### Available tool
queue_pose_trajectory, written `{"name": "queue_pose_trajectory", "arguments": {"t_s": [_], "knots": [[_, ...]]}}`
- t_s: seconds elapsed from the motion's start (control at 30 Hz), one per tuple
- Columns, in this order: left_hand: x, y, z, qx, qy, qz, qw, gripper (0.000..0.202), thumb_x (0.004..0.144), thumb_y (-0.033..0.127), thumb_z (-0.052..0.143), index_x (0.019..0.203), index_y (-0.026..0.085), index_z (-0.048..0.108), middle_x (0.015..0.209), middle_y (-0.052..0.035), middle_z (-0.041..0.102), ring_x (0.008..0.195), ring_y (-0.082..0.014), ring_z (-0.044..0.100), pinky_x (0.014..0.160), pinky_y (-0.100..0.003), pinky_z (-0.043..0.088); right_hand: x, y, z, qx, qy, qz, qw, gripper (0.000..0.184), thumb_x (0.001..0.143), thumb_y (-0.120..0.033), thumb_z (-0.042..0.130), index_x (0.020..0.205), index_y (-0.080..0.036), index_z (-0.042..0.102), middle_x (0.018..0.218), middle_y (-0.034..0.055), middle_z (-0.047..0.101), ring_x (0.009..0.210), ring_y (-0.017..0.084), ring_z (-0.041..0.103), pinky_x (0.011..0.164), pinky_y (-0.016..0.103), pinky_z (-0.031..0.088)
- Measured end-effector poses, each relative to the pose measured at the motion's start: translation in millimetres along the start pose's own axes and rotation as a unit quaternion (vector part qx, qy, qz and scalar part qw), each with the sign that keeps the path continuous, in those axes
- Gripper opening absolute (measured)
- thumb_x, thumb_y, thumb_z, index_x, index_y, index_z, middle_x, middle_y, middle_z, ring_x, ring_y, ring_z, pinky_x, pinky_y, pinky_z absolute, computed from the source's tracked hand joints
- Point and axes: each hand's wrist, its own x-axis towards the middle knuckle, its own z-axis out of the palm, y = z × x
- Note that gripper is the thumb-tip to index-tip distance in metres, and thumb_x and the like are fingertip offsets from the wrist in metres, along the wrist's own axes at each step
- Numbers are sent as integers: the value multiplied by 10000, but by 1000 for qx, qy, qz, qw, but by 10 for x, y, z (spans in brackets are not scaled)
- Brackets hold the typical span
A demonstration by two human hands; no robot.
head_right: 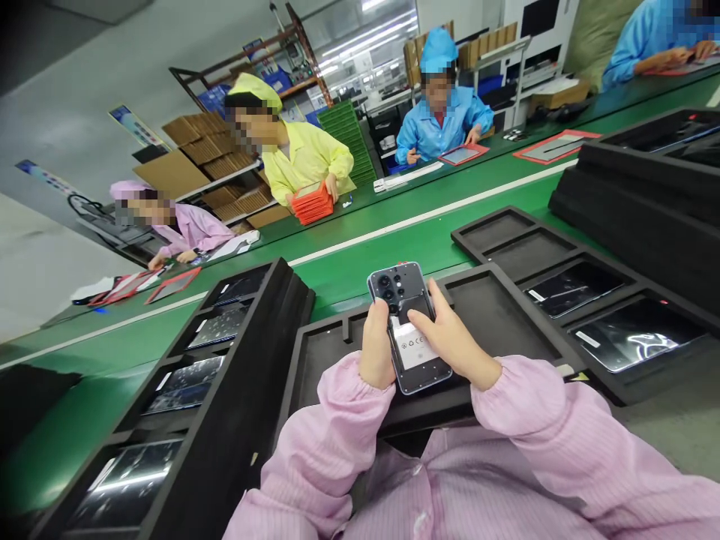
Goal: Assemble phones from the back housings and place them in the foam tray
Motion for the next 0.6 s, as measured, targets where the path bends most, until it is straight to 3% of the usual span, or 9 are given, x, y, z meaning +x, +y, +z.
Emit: {"name": "queue_pose_trajectory", "arguments": {"t_s": [0.1,0.17,0.27,0.33,0.4,0.47,0.6], "knots": [[-49,-45,31,88,-43,146,985,786,563,716,686,1108,163,561,1065,-98,643,1010,-258,600,926,-346,450,-67,51,-186,-43,1,-110,993,820,836,-547,518,1466,-159,164,1490,116,241,1376,246,207,1135,432,203],[-109,-73,16,126,-86,192,969,863,581,723,666,1215,160,503,1138,-114,610,1084,-267,569,985,-328,415,-139,84,-286,-52,-13,-155,986,818,848,-573,510,1464,-164,158,1480,127,262,1372,249,221,1134,430,200],[-228,-170,-25,126,-124,193,965,1073,548,696,712,1379,169,285,1263,-152,496,1149,-286,533,999,-343,417,-262,147,-345,-19,-62,-112,992,904,780,-593,612,1453,-188,167,1440,142,330,1326,269,322,1111,435,262],[-299,-266,-62,121,-122,215,961,1135,518,693,730,1395,183,221,1284,-161,443,1178,-294,505,1000,-362,420,-335,191,-343,2,-83,-85,993,870,734,-568,683,1402,-203,263,1361,139,432,1250,275,430,1062,431,352],[-346,-361,-102,129,-111,265,949,1061,534,708,706,1357,191,281,1226,-143,469,1153,-280,515,987,-359,431,-393,236,-331,0,-85,-118,989,694,758,-527,688,1295,-213,380,1240,120,528,1132,259,535,963,398,458],[-368,-437,-140,138,-120,319,930,949,557,711,688,1298,208,374,1098,-96,525,1036,-239,572,911,-327,478,-432,289,-322,-13,-71,-193,979,517,814,-477,657,1204,-223,431,1112,92,576,992,225,602,825,336,530],[-380,-509,-193,157,-151,394,893,799,579,720,667,1192,236,495,958,-41,527,850,-175,576,766,-276,508,-470,400,-307,-19,-44,-295,954,396,852,-372,637,1162,-259,418,1057,64,539,949,189,593,774,279,529]]}}
